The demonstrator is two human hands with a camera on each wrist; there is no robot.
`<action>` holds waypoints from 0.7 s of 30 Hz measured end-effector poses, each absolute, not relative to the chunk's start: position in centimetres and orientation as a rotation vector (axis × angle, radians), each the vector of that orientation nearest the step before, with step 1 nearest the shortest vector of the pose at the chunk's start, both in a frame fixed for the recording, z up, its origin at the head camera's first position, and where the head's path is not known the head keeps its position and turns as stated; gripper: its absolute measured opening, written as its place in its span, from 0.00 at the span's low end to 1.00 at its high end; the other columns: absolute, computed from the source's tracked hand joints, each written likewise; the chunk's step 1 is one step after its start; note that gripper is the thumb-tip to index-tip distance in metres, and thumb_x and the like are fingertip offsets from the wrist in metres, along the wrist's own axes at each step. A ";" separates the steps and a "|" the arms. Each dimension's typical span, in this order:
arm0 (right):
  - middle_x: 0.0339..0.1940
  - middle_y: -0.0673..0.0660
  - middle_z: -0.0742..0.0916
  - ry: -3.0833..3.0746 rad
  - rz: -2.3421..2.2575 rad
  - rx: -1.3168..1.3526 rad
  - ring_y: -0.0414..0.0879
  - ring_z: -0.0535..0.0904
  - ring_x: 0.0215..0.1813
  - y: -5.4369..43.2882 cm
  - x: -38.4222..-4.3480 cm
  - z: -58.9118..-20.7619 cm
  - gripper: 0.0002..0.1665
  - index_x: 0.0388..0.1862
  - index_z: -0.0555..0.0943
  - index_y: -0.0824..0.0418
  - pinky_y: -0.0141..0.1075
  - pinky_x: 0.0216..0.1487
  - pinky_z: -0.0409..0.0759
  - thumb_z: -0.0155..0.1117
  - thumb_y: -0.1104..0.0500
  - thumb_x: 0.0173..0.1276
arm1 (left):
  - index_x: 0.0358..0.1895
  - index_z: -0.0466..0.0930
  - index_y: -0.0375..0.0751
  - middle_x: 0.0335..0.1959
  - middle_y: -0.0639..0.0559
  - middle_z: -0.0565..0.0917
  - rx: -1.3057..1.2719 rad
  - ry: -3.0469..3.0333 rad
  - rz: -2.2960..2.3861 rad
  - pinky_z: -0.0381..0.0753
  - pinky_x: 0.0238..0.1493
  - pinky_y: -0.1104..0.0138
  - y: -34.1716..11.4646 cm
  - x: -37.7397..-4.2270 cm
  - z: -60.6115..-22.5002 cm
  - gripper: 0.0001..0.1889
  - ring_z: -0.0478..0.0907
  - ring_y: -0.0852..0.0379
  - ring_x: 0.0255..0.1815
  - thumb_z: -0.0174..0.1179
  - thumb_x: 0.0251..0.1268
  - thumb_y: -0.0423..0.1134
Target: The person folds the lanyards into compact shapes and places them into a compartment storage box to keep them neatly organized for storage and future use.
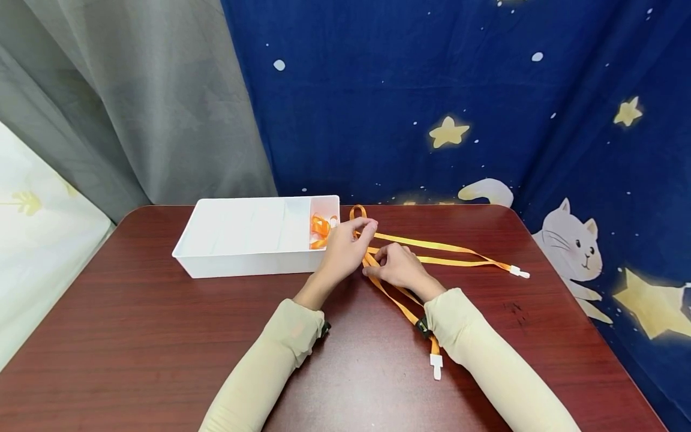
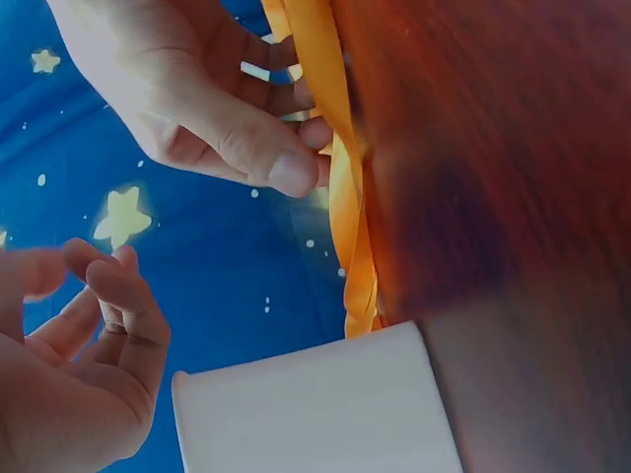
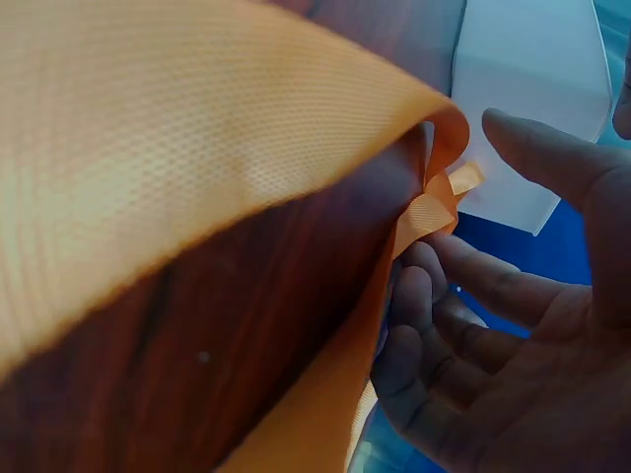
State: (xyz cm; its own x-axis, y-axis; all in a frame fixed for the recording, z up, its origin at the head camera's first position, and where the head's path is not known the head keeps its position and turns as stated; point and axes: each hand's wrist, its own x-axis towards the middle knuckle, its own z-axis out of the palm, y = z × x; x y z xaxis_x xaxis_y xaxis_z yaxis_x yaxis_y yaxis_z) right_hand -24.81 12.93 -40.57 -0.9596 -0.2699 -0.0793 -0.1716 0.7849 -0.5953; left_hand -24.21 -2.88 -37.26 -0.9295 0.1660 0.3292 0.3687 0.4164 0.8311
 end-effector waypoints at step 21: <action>0.24 0.49 0.83 2.844 -0.807 -0.397 0.45 0.77 0.28 13.1 -24.9 -40.5 0.11 0.34 0.84 0.58 0.39 0.33 0.74 0.78 0.57 0.55 | 0.54 0.82 0.41 0.37 0.45 0.84 -0.393 -2.476 -1.711 0.76 0.23 0.65 -2.1 -24.1 -38.5 0.22 0.74 0.53 0.16 0.41 0.81 0.51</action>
